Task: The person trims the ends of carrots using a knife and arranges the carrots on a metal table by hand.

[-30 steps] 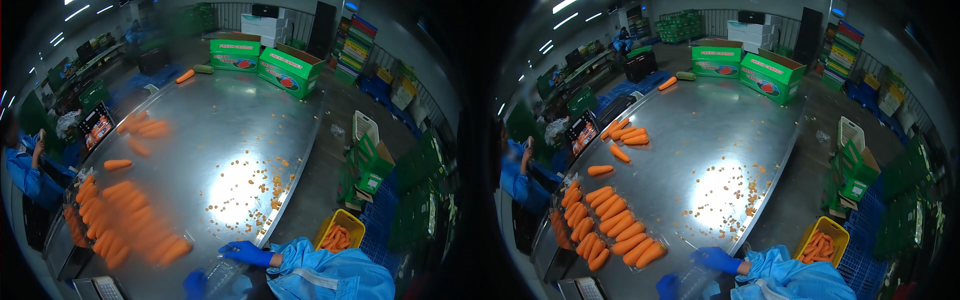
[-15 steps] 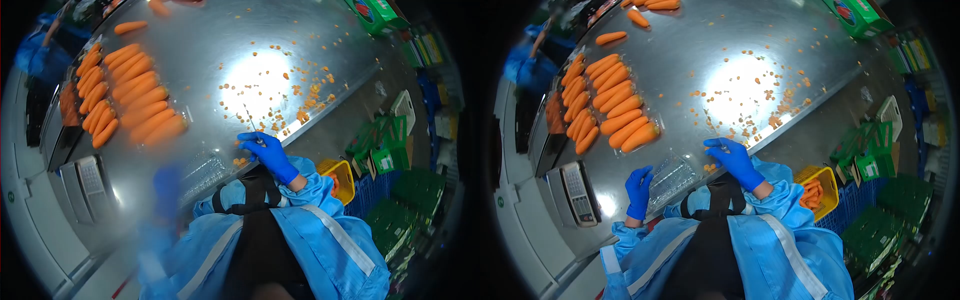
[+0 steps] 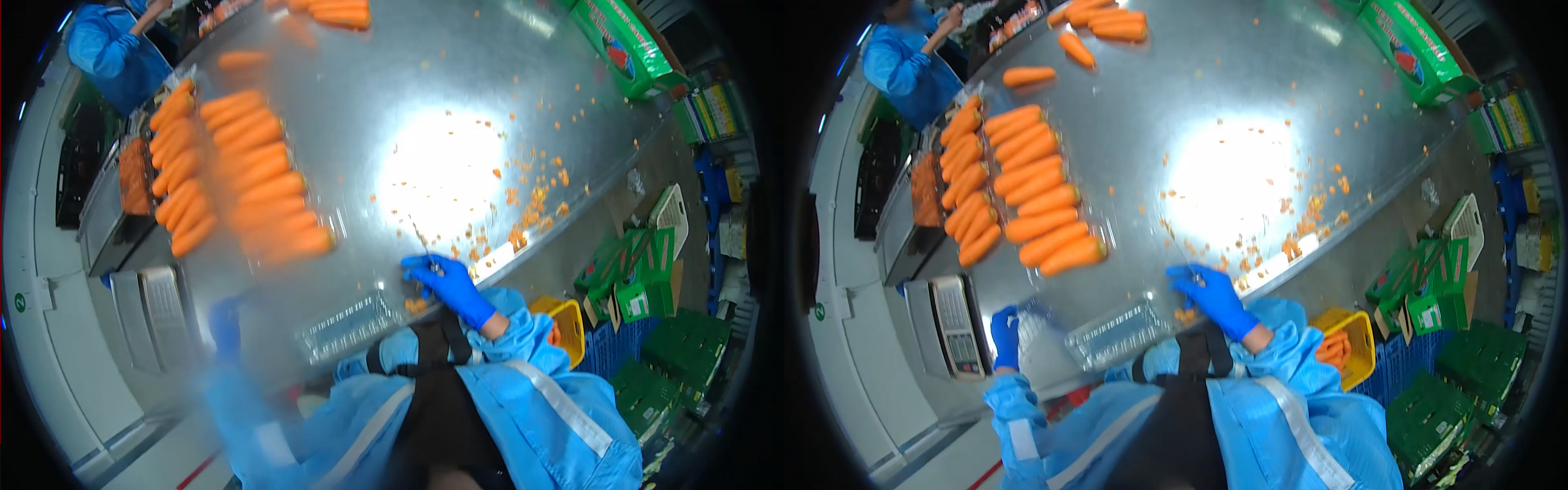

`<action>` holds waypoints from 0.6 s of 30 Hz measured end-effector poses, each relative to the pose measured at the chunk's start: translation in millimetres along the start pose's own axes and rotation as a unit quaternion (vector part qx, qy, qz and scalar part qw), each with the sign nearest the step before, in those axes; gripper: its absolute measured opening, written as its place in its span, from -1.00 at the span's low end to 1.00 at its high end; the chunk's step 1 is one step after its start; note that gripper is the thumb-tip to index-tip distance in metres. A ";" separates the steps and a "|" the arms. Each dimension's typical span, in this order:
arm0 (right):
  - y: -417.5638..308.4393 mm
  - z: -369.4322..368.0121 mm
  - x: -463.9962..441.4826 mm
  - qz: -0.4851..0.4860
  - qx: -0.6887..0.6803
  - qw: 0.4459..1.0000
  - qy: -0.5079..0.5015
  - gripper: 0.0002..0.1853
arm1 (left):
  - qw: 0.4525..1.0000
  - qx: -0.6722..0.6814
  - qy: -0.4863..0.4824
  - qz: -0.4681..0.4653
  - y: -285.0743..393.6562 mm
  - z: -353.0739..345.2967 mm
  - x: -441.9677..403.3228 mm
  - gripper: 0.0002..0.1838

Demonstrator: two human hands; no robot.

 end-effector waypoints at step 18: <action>-217.3 92.4 -285.4 0.191 0.066 0.975 0.096 -0.45 | 0.985 0.130 0.071 -0.089 231.3 -34.3 -400.9 -0.46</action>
Point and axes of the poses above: each hand's wrist, its own x-axis away from the middle knuckle, its own z-axis out of the back of the hand, y = z × x, the point moved 9 cm from there along -x, towards the middle knuckle, and after that the axes turned 1 degree about -y, right-handed, at the moved point
